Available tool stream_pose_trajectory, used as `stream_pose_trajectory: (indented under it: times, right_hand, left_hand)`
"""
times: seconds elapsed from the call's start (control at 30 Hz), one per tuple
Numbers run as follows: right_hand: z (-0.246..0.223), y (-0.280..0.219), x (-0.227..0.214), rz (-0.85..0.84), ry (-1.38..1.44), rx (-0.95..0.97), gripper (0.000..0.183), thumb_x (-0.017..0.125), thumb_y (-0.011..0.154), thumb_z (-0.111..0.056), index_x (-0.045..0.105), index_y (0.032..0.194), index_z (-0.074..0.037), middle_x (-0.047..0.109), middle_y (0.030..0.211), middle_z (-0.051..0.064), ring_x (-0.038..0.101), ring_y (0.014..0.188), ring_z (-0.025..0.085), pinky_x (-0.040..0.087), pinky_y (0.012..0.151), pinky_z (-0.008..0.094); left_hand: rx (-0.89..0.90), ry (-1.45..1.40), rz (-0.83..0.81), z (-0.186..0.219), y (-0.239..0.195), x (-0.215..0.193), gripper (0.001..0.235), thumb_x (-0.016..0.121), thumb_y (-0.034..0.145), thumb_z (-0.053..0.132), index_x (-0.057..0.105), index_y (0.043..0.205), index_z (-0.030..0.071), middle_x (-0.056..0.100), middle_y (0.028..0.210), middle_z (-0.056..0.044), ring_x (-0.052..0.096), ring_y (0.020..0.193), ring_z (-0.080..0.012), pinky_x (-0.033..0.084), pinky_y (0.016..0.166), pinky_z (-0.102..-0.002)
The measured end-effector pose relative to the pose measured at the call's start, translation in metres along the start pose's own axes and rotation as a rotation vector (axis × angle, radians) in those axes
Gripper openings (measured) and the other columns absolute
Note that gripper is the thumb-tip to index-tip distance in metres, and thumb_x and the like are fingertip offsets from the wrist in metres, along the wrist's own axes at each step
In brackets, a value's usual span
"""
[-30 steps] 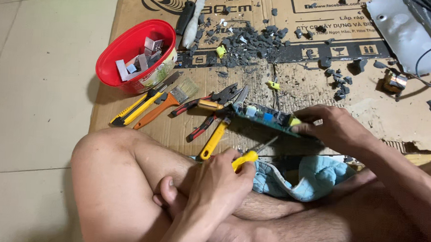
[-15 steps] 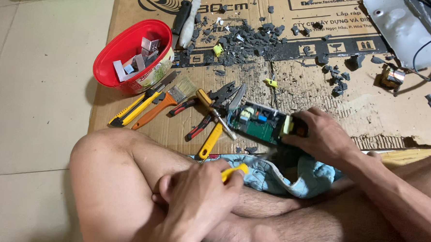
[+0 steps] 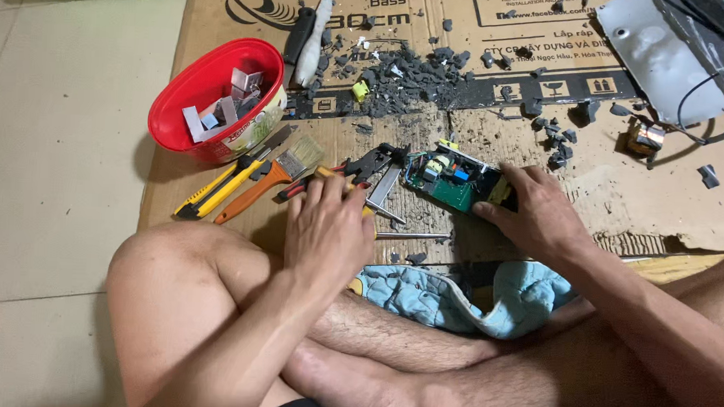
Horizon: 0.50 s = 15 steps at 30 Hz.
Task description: The person sits on the floor and uses a screwdriver to work on a small green circuit board placed on a cloth. They manipulate the board and use the tool to adjust components on the surface while surrounded by various tools and debris.
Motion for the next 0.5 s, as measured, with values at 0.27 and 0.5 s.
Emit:
stream_pose_trajectory:
  times: [0.27,0.5]
  right_hand:
    - [0.008,0.004,0.008,-0.08,-0.01,-0.025,0.073,0.074,0.088,-0.048,0.05,0.147,-0.012,0.06,0.127,0.017,0.057,0.126,0.038,0.055,0.095,0.052]
    - [-0.014,0.0,0.015,-0.068,-0.145,-0.036,0.087,0.058,0.085,-0.075,0.046,0.148,-0.017,0.054,0.129,0.015,0.055,0.123,0.037,0.052,0.096,0.053]
  left_hand:
    - [0.001,0.165,-0.141,-0.014,0.028,0.012,0.046,0.062,0.088,0.003,0.063,0.133,0.012,0.063,0.127,-0.016,0.052,0.13,-0.0322,0.042,0.099,-0.052]
    - [-0.103,-0.346,-0.119,0.008,-0.003,0.012,0.031,0.054,0.094,0.01,0.066,0.118,-0.005,0.064,0.099,-0.024,0.07,0.094,-0.0401,0.057,0.071,-0.048]
Point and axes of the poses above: each hand's wrist, its own y-axis towards the middle knuckle, its own x-axis out of the palm, z = x × y, the point moved 8 cm from there along y, towards the middle knuckle
